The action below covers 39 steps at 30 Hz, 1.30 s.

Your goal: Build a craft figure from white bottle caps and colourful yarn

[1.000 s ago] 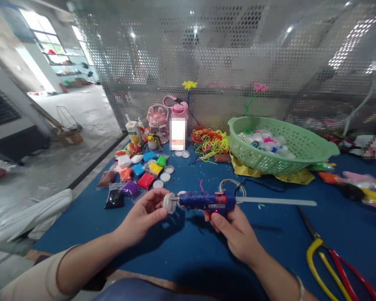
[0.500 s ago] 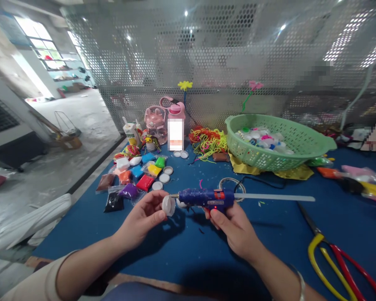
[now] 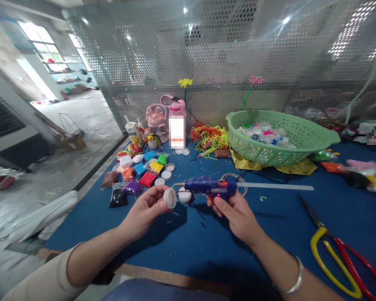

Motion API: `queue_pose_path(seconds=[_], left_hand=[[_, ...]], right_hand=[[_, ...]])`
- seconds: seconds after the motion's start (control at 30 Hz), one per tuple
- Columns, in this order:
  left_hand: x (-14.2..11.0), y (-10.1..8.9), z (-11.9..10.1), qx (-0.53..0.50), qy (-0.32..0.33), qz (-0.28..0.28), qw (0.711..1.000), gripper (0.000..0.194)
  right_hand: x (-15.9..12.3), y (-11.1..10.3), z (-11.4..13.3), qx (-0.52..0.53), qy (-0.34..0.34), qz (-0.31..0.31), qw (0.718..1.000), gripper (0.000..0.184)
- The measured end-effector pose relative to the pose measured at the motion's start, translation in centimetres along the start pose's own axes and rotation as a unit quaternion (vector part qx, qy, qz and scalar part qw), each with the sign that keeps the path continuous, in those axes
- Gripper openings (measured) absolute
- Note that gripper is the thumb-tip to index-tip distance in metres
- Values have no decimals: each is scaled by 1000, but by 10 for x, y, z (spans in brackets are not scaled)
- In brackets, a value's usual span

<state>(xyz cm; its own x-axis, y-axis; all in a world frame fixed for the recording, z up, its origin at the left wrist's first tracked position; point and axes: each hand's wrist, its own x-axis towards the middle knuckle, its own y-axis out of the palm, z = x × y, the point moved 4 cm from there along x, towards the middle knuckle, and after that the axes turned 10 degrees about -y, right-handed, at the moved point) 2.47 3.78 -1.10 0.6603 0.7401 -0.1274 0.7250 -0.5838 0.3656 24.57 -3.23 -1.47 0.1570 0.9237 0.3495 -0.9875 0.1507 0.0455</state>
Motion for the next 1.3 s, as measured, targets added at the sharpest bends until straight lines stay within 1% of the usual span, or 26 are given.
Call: queue_pose_path(seconds=[0.13,0.3,0.4,0.47,0.6,0.77,0.93,1.17,1.3], left_hand=[[1,-1,0,3,-3,-11,1000,31],[1,-2,-1,-21,-13,-38,999,37],[-1,0,0,-46,-30,-29,998,36],[-2,1,0,-54,-37,-24,998,39],[-3,1,0,-39,-36,-29,998,44],[-3,1,-3,-14,-13,-46,999,41],[-3,2,-3,7,-13,-36,999,39],[-4,4,-3,-12,2,-36,999,34],[-5,5,-3,-11,9,-30,999,32]], right_hand=[[2,1,3,11,-10,4,1000,22],[-2,5,6,15,-15,22,1000,24],[-5,6,6,15,-6,20,1000,24],[-6,6,6,11,2,17,1000,23],[-7,5,5,7,2,10,1000,25],[-10,4,4,-4,0,16,1000,23],[-11,5,4,-3,11,9,1000,24],[-13,6,4,-2,24,3,1000,27],[-13,4,2,-8,30,-18,999,28]])
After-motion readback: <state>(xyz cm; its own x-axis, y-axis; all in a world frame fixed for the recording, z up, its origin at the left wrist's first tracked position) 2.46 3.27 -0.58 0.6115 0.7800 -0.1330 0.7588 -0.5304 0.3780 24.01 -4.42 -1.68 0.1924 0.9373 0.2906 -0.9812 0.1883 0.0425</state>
